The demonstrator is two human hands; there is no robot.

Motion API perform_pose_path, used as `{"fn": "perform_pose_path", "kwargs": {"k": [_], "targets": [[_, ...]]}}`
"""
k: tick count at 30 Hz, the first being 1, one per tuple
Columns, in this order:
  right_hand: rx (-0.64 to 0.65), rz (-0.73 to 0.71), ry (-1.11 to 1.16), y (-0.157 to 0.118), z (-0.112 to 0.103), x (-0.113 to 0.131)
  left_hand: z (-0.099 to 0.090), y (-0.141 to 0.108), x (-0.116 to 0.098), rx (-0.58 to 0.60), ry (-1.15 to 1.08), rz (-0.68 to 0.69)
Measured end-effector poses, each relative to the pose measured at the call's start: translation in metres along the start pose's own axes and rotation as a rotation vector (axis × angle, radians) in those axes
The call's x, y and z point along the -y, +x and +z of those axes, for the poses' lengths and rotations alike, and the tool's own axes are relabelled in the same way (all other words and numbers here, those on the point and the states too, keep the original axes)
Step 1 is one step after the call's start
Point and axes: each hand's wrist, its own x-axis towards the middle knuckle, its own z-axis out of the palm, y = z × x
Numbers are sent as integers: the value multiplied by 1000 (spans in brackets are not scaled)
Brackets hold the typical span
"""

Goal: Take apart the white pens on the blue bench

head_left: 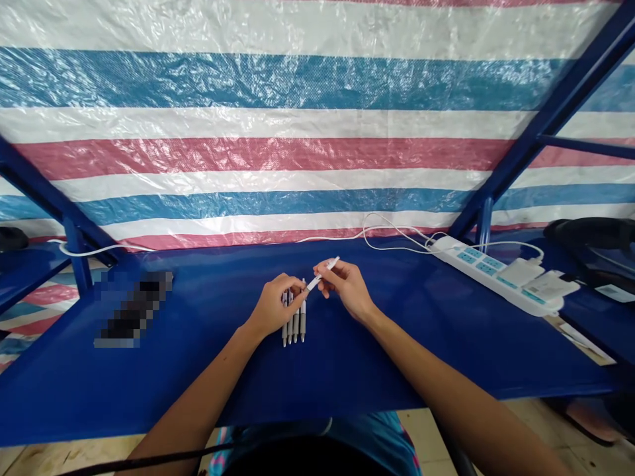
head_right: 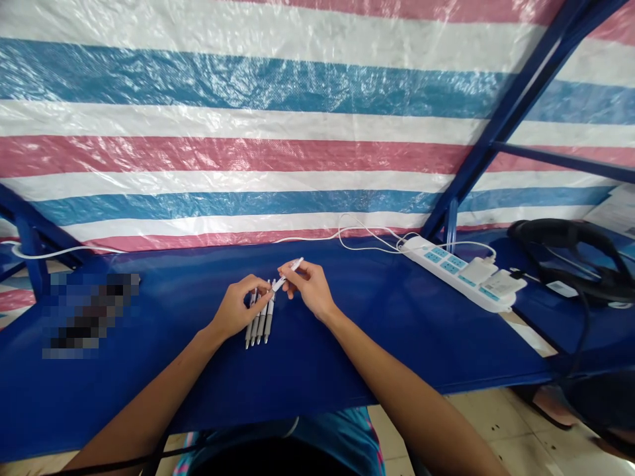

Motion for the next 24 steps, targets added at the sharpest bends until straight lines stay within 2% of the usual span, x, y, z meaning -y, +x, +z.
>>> {"fn": "perform_pose_path", "kwargs": {"k": [10,24], "targets": [[9,-45,-48,1,-2,-1,0,-1,-1,-94,25,67],[40,-149,-209,6,-5,0,-1,2,7,-210,60,3]]}}
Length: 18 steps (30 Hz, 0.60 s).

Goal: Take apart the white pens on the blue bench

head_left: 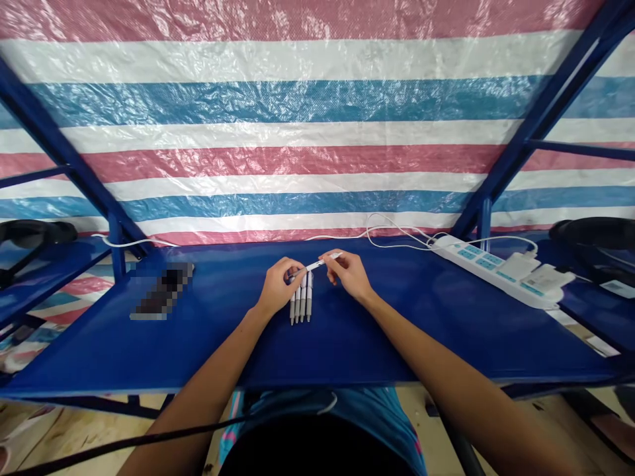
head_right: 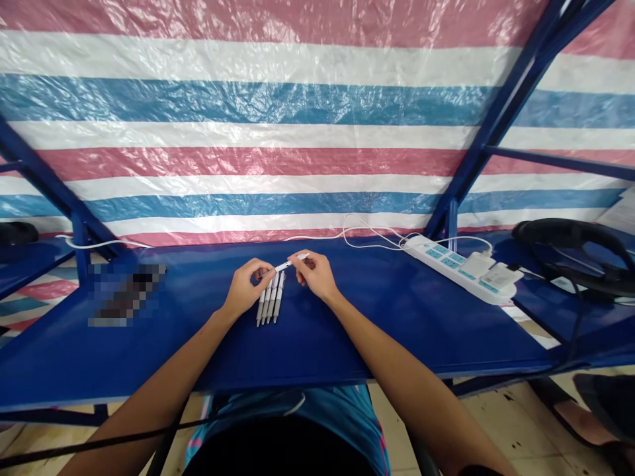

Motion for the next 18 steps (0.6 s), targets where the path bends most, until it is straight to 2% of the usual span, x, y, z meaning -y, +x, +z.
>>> {"fn": "perform_pose_path", "kwargs": {"k": [8,18], "targets": [[40,-36,17,2,0,1,1,2,3,-4,5,-54],[27,-74,35,2,-2,3,4,4,-1,34,-64,-90]]}}
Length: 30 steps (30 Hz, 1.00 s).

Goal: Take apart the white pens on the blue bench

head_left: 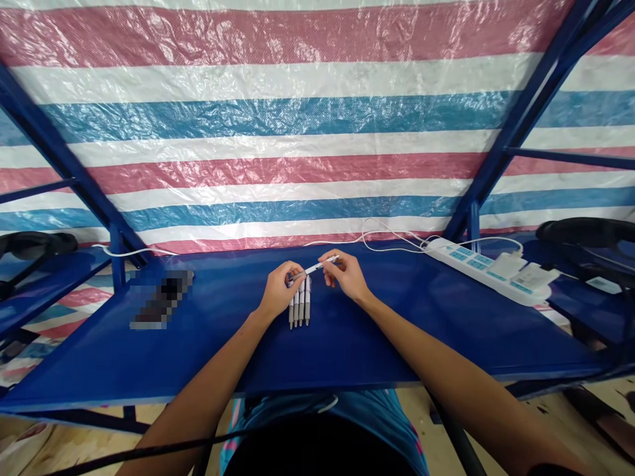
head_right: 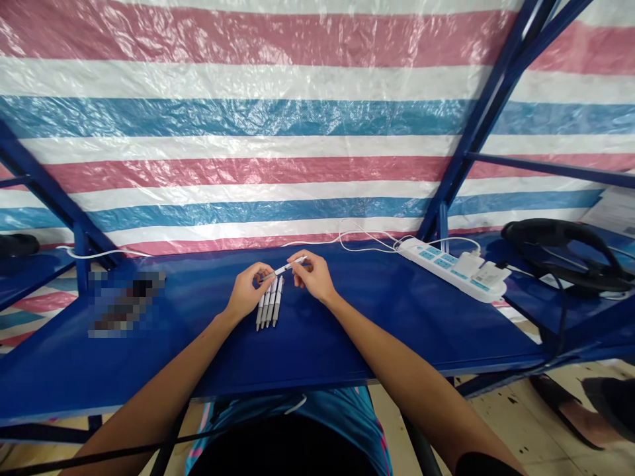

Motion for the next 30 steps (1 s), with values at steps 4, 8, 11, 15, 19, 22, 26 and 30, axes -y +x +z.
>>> {"fn": "perform_pose_path", "kwargs": {"k": [4,8,11,15,19,22,26,30], "targets": [[9,-2,-40,0,-1,3,-1,0,0,-2,15,-6],[11,-13,-127,-2,-2,3,-4,1,0,-17,28,4],[59,-36,-236,-2,-6,2,-5,2,1,-16,39,16],[269,-65,-472,3,-18,1,-6,3,5,-10,69,12],[345,-82,-622,7,-28,0,-6,4,7,-7,79,22],[355,-86,-637,7,-29,0,-6,4,6,2,82,15],[365,-98,-632,7,-31,1,-6,3,6,3,105,-8],[357,-98,-639,7,-32,1,-6,3,6,13,137,-31]]}}
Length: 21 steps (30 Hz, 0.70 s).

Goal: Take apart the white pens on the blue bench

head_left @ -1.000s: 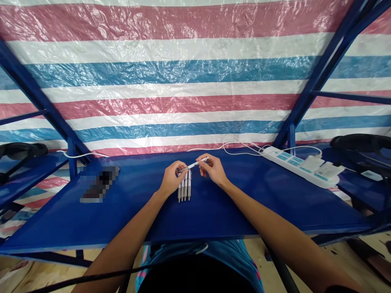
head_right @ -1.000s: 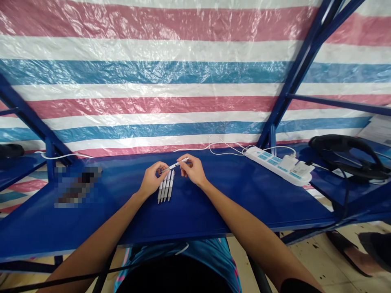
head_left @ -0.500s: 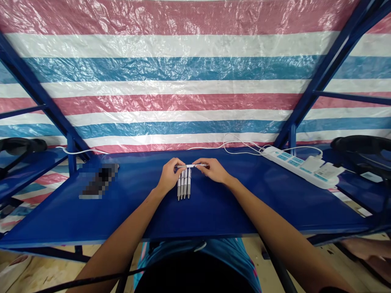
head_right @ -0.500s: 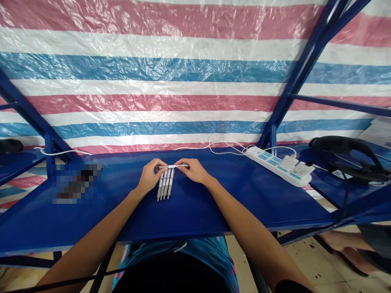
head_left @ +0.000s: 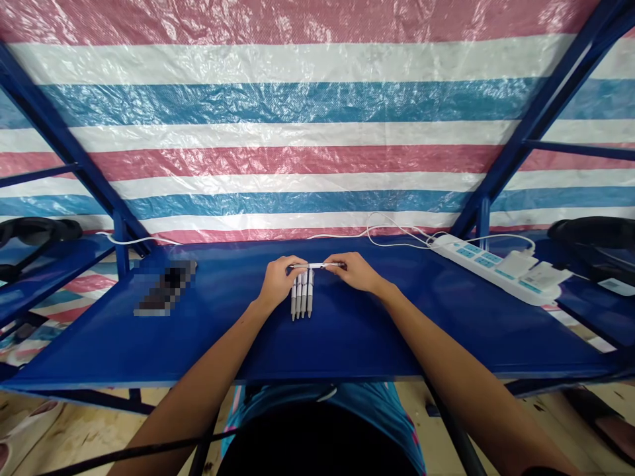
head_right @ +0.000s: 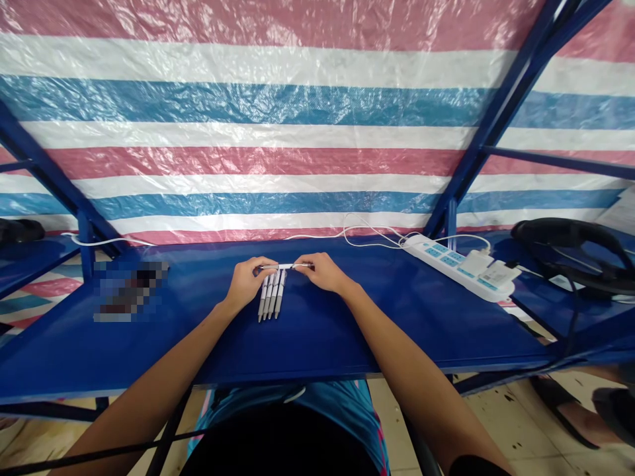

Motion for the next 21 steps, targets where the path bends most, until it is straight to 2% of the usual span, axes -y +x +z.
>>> {"fn": "perform_pose_path", "kwargs": {"k": [15,21], "targets": [[32,23,-61,0,0,-2,2,0,1,53,-7,10],[7,4,-11,-1,0,0,0,1,0,61,-22,3]]}}
